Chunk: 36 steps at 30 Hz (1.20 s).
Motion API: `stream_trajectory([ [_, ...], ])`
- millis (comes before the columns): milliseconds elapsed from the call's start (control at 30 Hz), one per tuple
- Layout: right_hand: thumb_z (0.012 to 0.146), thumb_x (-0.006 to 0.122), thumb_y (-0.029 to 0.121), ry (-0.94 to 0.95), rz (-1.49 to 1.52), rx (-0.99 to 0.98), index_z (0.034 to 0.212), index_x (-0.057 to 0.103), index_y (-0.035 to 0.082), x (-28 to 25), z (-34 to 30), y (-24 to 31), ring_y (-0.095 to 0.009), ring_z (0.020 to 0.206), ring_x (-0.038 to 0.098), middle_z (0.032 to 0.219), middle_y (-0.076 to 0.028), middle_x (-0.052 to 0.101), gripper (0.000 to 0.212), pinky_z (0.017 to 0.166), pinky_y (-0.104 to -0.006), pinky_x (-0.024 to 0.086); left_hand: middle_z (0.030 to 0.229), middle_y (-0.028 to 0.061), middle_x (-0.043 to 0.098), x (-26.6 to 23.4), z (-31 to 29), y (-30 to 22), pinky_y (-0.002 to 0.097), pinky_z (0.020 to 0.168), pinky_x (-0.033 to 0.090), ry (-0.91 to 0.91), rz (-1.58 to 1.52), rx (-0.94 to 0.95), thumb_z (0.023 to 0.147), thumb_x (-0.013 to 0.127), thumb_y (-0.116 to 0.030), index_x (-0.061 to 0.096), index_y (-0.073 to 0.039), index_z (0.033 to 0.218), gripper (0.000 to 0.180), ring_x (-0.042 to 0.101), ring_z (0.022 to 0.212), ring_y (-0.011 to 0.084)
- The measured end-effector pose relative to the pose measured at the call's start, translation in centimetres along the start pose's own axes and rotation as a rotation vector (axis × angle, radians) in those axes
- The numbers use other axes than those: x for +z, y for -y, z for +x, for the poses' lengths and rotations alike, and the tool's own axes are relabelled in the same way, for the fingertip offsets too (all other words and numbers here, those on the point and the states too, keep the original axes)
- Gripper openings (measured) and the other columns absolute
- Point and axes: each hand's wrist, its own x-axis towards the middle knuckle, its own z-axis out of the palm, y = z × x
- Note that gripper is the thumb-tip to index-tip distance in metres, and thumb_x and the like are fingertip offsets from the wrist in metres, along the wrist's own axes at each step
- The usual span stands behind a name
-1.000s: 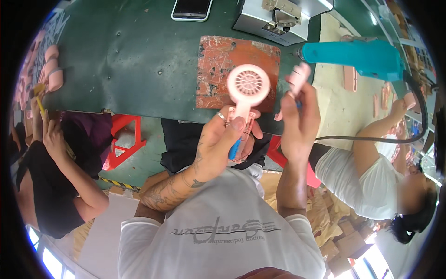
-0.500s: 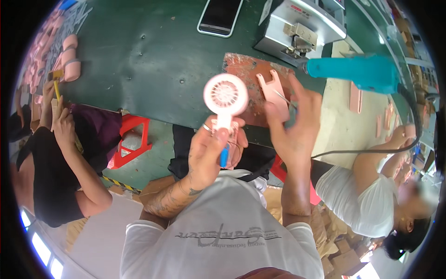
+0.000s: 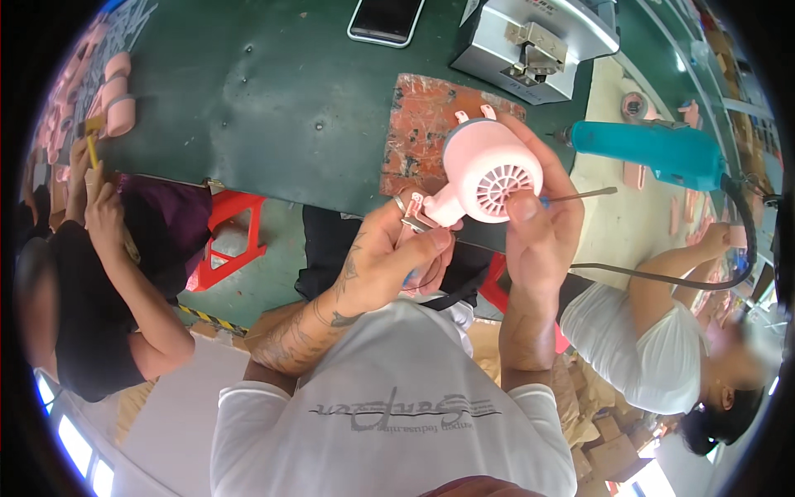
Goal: Assembling handheld mini fans at a factory workstation using an electric screwdriver.
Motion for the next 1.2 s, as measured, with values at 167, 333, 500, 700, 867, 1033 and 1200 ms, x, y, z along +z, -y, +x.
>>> stream_trajectory([
  [167, 0.090, 0.074, 0.018, -0.015, -0.010, -0.027, 0.141, 0.052, -0.008, 0.1, 0.4, -0.9, -0.018, 0.115, 0.063, 0.133, -0.016, 0.063, 0.061, 0.097, -0.0310, 0.051, 0.068, 0.0038, 0.053, 0.0, 0.2, -0.1, 0.0265, 0.046, 0.040, 0.049, 0.126, 0.075, 0.100, 0.056, -0.002, 0.054, 0.001, 0.106, 0.007, 0.045, 0.049, 0.0067],
  [333, 0.091, 0.072, 0.015, 0.005, -0.020, -0.013, 0.140, 0.052, -0.008, 0.1, 0.2, -0.9, -0.019, 0.117, 0.062, 0.135, -0.017, 0.061, 0.058, 0.097, -0.0318, 0.051, 0.070, 0.0052, 0.057, 0.2, 0.1, -0.4, 0.0251, 0.046, 0.039, -0.030, 0.185, -0.012, 0.100, 0.059, -0.005, 0.055, 0.001, 0.105, 0.009, 0.046, 0.050, 0.0066],
  [500, 0.091, 0.071, 0.012, 0.007, -0.054, -0.006, 0.139, 0.054, -0.008, -0.1, 0.1, -0.4, -0.018, 0.114, 0.063, 0.132, -0.015, 0.063, 0.055, 0.096, -0.0311, 0.051, 0.073, 0.0034, 0.060, -0.3, 0.0, 0.1, 0.0241, 0.048, 0.040, -0.010, 0.195, 0.016, 0.099, 0.060, -0.003, 0.057, 0.001, 0.103, 0.007, 0.050, 0.054, 0.0055],
  [700, 0.087, 0.073, 0.007, 0.086, -0.224, 0.119, 0.135, 0.060, 0.000, -0.2, 0.2, 0.9, -0.011, 0.104, 0.063, 0.119, -0.009, 0.067, 0.050, 0.084, -0.0223, 0.053, 0.079, 0.0014, 0.063, 0.1, -0.4, 0.3, 0.0228, 0.054, 0.043, -0.077, 0.337, 0.048, 0.096, 0.062, -0.001, 0.059, 0.001, 0.106, 0.010, 0.054, 0.062, 0.0044],
  [867, 0.086, 0.072, 0.004, 0.094, -0.329, 0.101, 0.134, 0.062, 0.001, -0.7, 0.2, 0.3, -0.005, 0.091, 0.062, 0.114, -0.006, 0.068, 0.049, 0.067, -0.0176, 0.049, 0.088, 0.0032, 0.065, -0.2, 0.0, 1.0, 0.0226, 0.058, 0.045, -0.055, 0.493, 0.286, 0.096, 0.062, 0.000, 0.059, 0.001, 0.113, 0.017, 0.057, 0.068, 0.0063],
  [1033, 0.079, 0.081, 0.010, 0.083, -0.903, -0.254, 0.132, 0.063, 0.004, -0.1, 0.3, 1.5, -0.015, 0.096, 0.063, 0.114, -0.008, 0.059, 0.056, 0.076, -0.0258, 0.053, 0.091, 0.0104, 0.067, -0.6, -0.2, 0.7, 0.0251, 0.059, 0.049, -0.011, 0.055, 0.092, 0.106, 0.050, -0.024, 0.058, 0.003, 0.120, 0.030, 0.064, 0.071, 0.0141],
  [1200, 0.080, 0.083, 0.016, -0.190, -1.087, -0.313, 0.125, 0.064, 0.005, -0.6, -0.1, 0.6, -0.021, 0.101, 0.067, 0.119, -0.010, 0.055, 0.050, 0.074, -0.0349, 0.056, 0.106, 0.0155, 0.066, 0.5, 0.8, 1.2, 0.0382, 0.081, 0.058, -0.178, -0.014, 0.166, 0.108, 0.041, -0.043, 0.052, 0.002, 0.130, 0.052, 0.069, 0.092, 0.0255],
])
